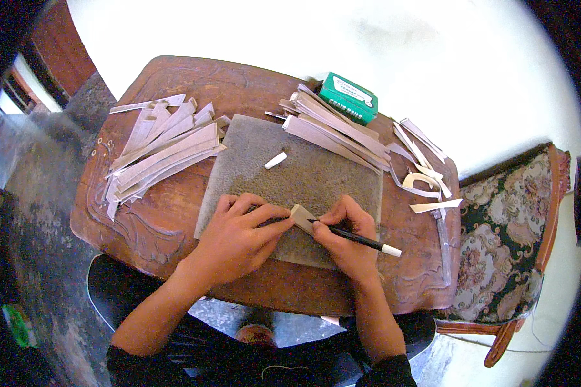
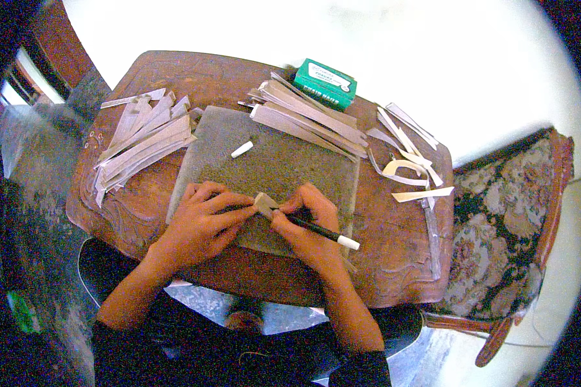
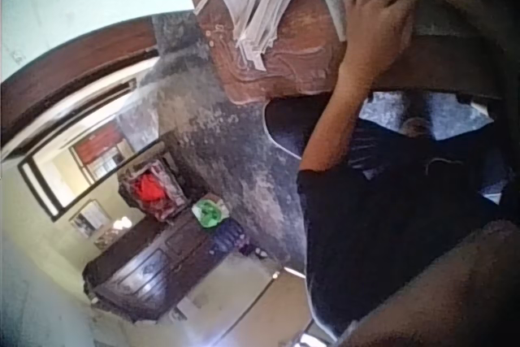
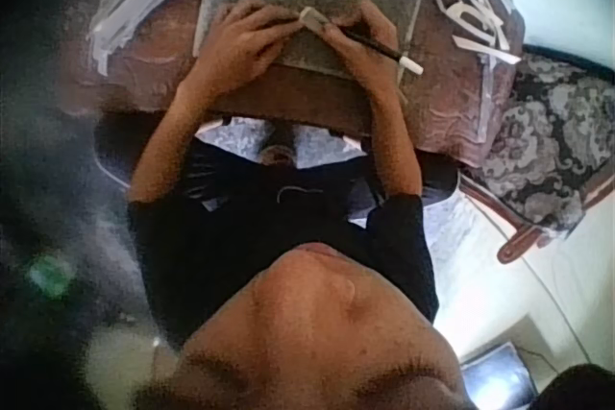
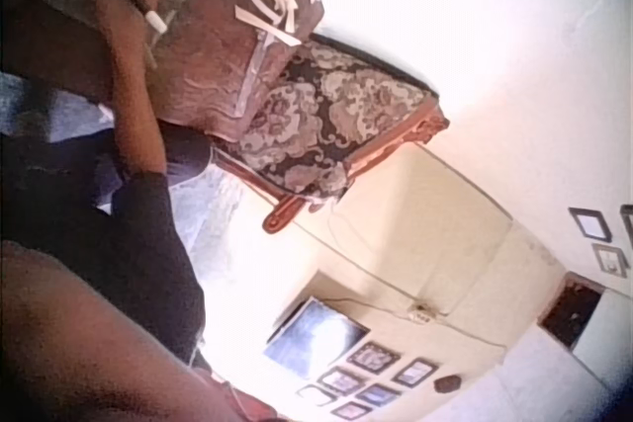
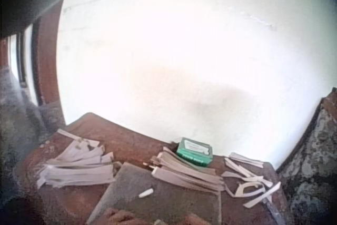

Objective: The person marks lines on small wooden strips using a black marker. They repeatedly pick up a strip, draw a line along its length, and place it aside, continuing this process throughout the clip.

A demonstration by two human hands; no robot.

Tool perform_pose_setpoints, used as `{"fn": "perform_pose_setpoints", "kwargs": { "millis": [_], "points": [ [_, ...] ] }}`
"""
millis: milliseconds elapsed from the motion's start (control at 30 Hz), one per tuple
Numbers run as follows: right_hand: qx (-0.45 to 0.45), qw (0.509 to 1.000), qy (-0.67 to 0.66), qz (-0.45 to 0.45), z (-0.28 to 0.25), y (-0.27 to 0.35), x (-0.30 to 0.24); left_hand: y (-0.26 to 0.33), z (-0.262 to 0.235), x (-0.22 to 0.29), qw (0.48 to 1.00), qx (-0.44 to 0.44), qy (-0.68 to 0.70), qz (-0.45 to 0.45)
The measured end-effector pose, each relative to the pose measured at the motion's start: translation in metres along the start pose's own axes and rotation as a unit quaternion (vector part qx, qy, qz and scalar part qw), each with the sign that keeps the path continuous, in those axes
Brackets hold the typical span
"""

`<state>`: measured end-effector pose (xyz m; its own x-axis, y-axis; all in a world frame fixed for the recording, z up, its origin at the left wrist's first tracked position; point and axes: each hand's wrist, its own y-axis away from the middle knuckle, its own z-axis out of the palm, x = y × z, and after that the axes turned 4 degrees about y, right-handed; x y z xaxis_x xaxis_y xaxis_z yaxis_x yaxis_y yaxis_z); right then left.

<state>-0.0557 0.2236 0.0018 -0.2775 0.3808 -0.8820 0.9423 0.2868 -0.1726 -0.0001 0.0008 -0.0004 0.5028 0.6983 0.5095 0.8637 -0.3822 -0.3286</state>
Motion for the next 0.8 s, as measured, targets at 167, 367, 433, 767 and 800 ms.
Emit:
{"fn": "perform_pose_setpoints", "kwargs": {
  "millis": [167, 367, 433, 767, 800],
  "points": [
    [0.001, 1.000, 0.031, -0.001, 0.0001, 0.0006, 0.0013, -0.0009, -0.0024, 0.0026, 1.000, -0.001, -0.004, -0.001],
    [-0.006, 0.999, 0.036, -0.006, -0.0002, -0.0011, 0.0006, -0.0011, -0.0017, 0.0021, 1.000, 0.005, 0.005, -0.001],
    [-0.009, 0.999, 0.037, -0.005, -0.0006, -0.0015, 0.0023, -0.0018, -0.0023, 0.0027, 1.000, 0.004, 0.008, -0.003],
    [-0.030, 0.999, 0.045, 0.008, -0.0015, -0.0014, 0.0003, -0.0019, -0.0046, 0.0036, 1.000, 0.001, 0.013, -0.006],
    [-0.030, 0.998, 0.046, 0.004, -0.0016, -0.0015, 0.0006, -0.0021, -0.0045, 0.0036, 1.000, 0.001, 0.013, -0.006]
  ]
}}
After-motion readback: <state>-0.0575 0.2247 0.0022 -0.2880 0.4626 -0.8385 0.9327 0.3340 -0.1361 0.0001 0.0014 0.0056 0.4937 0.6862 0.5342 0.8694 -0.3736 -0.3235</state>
